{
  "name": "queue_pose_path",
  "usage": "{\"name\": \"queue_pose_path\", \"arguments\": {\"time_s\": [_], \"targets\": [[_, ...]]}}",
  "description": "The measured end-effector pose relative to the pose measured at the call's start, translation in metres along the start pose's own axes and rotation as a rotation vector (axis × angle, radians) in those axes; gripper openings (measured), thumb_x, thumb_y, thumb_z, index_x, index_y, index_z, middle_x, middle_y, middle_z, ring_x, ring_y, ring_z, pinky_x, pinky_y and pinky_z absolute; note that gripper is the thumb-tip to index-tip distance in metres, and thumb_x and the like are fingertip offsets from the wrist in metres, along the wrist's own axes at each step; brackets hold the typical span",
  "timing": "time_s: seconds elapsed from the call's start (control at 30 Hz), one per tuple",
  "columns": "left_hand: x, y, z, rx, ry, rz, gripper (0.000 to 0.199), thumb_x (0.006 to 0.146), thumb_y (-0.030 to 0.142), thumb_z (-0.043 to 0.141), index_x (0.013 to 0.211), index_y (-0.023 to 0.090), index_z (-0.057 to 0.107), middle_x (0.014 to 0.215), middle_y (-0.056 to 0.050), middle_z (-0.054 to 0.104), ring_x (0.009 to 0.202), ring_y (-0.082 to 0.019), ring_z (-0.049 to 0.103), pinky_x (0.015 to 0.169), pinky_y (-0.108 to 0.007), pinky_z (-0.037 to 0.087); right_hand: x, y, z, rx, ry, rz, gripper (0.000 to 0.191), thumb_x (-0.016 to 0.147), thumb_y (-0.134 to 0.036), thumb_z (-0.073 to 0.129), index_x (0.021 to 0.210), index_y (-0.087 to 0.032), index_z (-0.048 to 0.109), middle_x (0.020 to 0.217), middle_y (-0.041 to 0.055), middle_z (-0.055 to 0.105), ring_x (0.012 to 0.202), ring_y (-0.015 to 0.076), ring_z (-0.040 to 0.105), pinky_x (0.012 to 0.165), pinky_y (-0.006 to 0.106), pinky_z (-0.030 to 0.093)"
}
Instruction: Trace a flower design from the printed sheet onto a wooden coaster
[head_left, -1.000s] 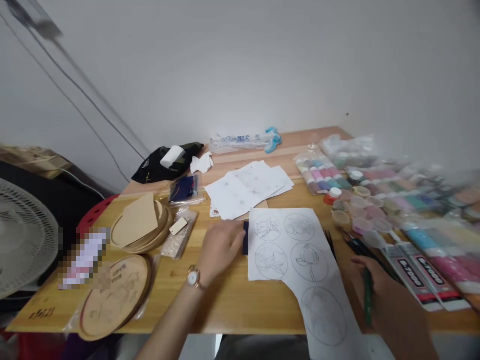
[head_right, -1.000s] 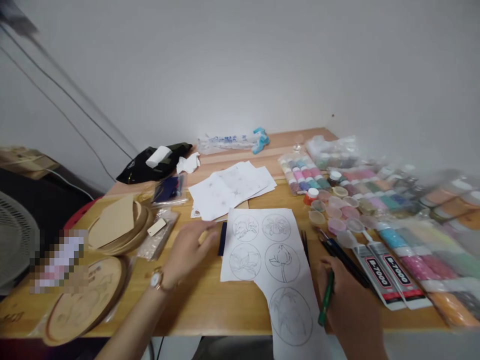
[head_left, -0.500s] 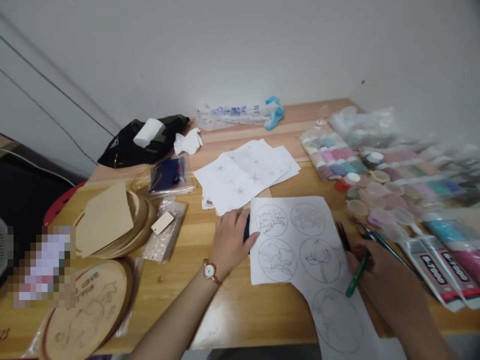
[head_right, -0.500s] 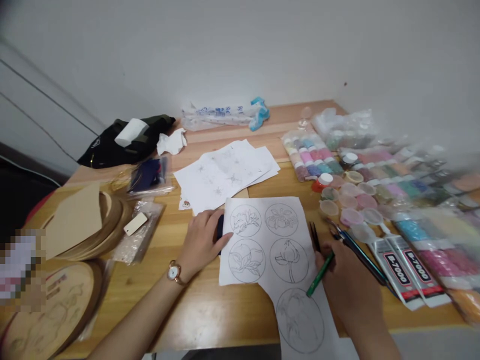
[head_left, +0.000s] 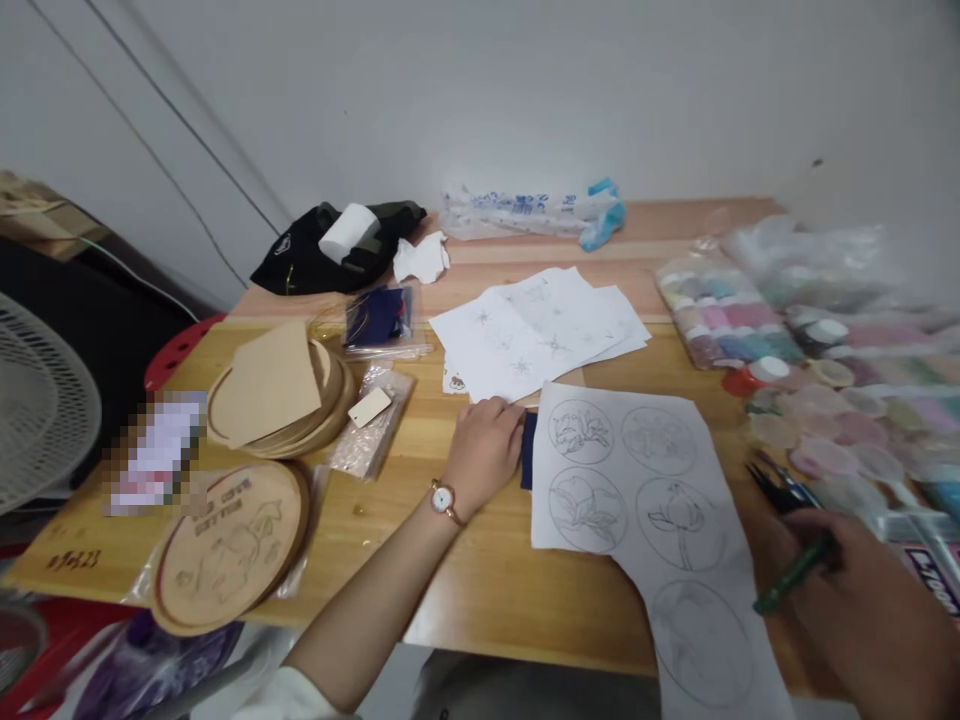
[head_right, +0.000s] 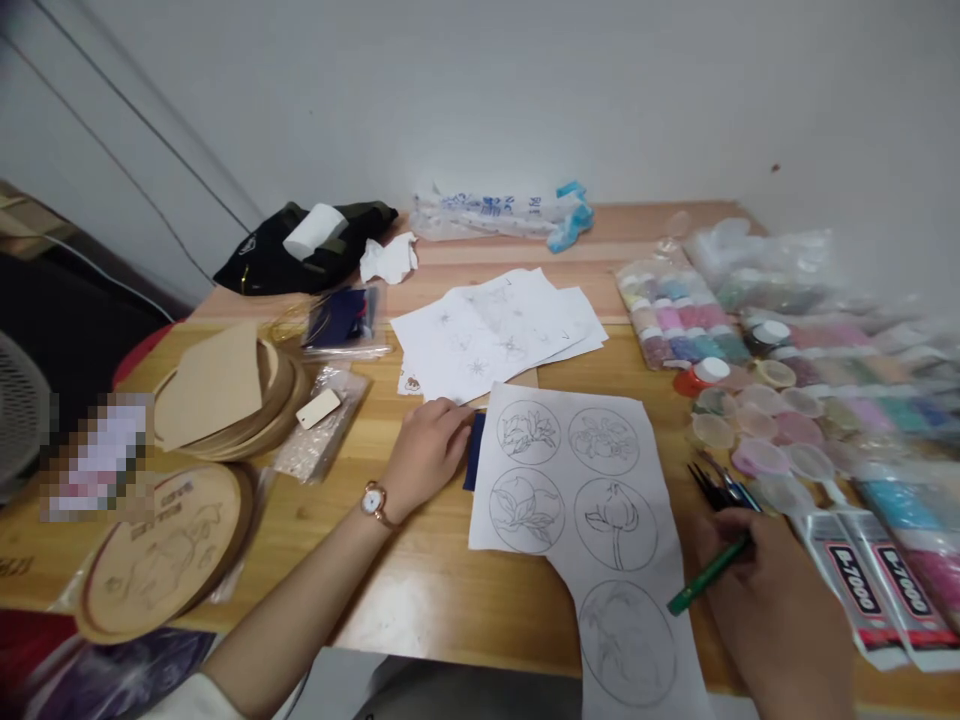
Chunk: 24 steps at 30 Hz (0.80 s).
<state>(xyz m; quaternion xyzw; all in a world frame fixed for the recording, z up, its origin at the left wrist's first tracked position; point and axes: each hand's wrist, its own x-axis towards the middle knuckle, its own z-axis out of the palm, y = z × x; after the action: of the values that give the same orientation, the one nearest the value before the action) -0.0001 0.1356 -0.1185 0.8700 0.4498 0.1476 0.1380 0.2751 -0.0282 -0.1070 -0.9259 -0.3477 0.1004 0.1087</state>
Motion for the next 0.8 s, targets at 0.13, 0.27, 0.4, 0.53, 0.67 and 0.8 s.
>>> {"name": "queue_pose_path", "arguments": {"time_s": [0.13,0.27,0.4,0.53,0.67,0.8], "targets": [[0.001,-0.002,-0.001,-0.01,-0.016,0.001,0.022,0.089,0.017,0.044,0.1,0.02,0.063,0.091,-0.005,0.061,0.089,-0.021,0.056,0.077,-0.036,0.042,-0.001,-0.019,0.006,0.196,-0.071,-0.02,0.048,0.052,-0.065,0.044,0.077,-0.025,0.053,0.079,0.0075,0.064,0.07,0.0276,0.06,0.065,0.04,0.045],[0.0,-0.002,-0.002,-0.014,-0.042,0.011,0.018,0.088,0.022,0.048,0.096,0.021,0.064,0.089,-0.005,0.062,0.089,-0.021,0.056,0.076,-0.035,0.042,0.001,-0.025,0.01,0.236,-0.052,-0.081,0.044,0.054,-0.062,0.047,0.074,-0.023,0.054,0.073,0.0066,0.062,0.067,0.0267,0.058,0.061,0.039,0.044],[-0.001,-0.001,-0.004,-0.019,-0.039,0.009,0.02,0.088,0.019,0.046,0.096,0.021,0.065,0.089,-0.005,0.062,0.09,-0.022,0.055,0.077,-0.036,0.042,0.0,-0.018,0.004,0.345,-0.037,-0.106,0.036,0.061,-0.054,0.053,0.078,-0.022,0.054,0.07,0.0051,0.06,0.062,0.0227,0.056,0.054,0.033,0.042],[-0.001,-0.002,-0.007,-0.036,-0.039,0.032,0.027,0.088,0.024,0.049,0.112,0.024,0.061,0.096,-0.006,0.061,0.094,-0.023,0.053,0.082,-0.039,0.041,0.001,-0.007,-0.009,0.4,-0.011,-0.106,0.023,0.073,-0.044,0.055,0.083,-0.023,0.052,0.067,0.003,0.056,0.059,0.0183,0.051,0.052,0.028,0.04],[-0.002,-0.004,-0.01,-0.073,-0.068,0.11,0.039,0.083,0.04,0.058,0.119,0.026,0.058,0.106,-0.007,0.057,0.101,-0.026,0.05,0.086,-0.042,0.039,0.003,-0.001,-0.012,0.506,0.023,0.031,0.02,0.067,-0.038,0.06,0.077,-0.022,0.054,0.065,0.0029,0.054,0.057,0.0169,0.048,0.051,0.028,0.039],[-0.003,-0.004,-0.006,-0.086,-0.081,0.157,0.056,0.075,0.047,0.067,0.124,0.024,0.053,0.115,-0.008,0.055,0.108,-0.028,0.046,0.092,-0.044,0.035,0.004,0.004,-0.002,0.715,-0.071,0.143,0.025,0.059,-0.034,0.067,0.077,-0.02,0.056,0.067,0.0026,0.054,0.059,0.0158,0.049,0.048,0.026,0.037]]}}
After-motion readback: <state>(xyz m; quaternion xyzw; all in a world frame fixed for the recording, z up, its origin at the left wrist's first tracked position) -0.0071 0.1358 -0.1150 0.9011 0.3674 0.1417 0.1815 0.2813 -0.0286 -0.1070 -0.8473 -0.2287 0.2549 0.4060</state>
